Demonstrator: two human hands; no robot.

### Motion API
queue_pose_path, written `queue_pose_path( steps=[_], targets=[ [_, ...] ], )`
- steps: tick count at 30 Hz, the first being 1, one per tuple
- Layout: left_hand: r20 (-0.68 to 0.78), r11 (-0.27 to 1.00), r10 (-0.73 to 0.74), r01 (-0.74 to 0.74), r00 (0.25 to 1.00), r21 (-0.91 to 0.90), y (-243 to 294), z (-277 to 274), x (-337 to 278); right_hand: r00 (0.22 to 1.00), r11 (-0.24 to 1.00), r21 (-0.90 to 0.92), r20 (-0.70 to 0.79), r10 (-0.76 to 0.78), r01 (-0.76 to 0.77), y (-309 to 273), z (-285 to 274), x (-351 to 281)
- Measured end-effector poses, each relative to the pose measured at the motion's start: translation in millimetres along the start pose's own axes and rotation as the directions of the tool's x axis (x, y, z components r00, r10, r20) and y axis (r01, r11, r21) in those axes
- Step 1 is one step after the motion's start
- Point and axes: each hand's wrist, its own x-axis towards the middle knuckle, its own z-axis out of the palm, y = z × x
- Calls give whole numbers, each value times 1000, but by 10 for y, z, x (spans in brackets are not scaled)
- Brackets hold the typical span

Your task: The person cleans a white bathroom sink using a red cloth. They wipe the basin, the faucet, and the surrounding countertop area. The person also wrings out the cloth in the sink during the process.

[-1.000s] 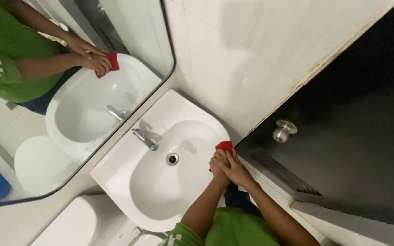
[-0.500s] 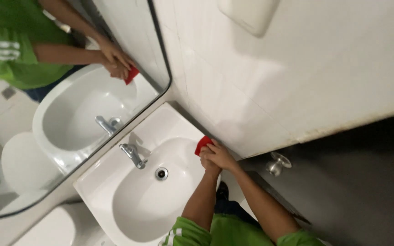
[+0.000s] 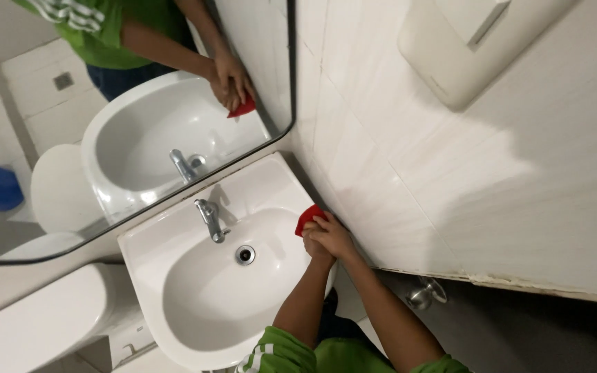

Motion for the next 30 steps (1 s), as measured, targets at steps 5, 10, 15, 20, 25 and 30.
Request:
queue_pose_path(
  steps=[5, 10, 15, 20, 25, 30],
  targets=[
    [86, 998, 29, -34, 996, 51, -111, -231, -139, 1000, 1000, 2, 7, 16, -16, 39, 84, -94],
    [36, 993, 100, -102, 994, 61, -163, -775, -580, 999, 999, 28, -17, 41, -41, 108, 153, -230],
    [105, 989, 115, -105, 988, -103, -306, -939, -862, 994, 994, 52, -44, 100, -98, 256, 327, -480],
    [107, 968, 153, -127, 982, -217, -362, -471, -1032, 989, 989, 86, -79, 126, -119, 321, 576, -767],
    [93, 960, 241, -223, 966, -167, -675, -426, -1524, 984, 985, 99, -94, 153, -144, 279, 969, -1169],
    [83, 932, 354, -344, 931, -115, -1156, -517, -2081, 985, 975, -140, 0, 173, -171, 7, 1352, -1614]
  ],
)
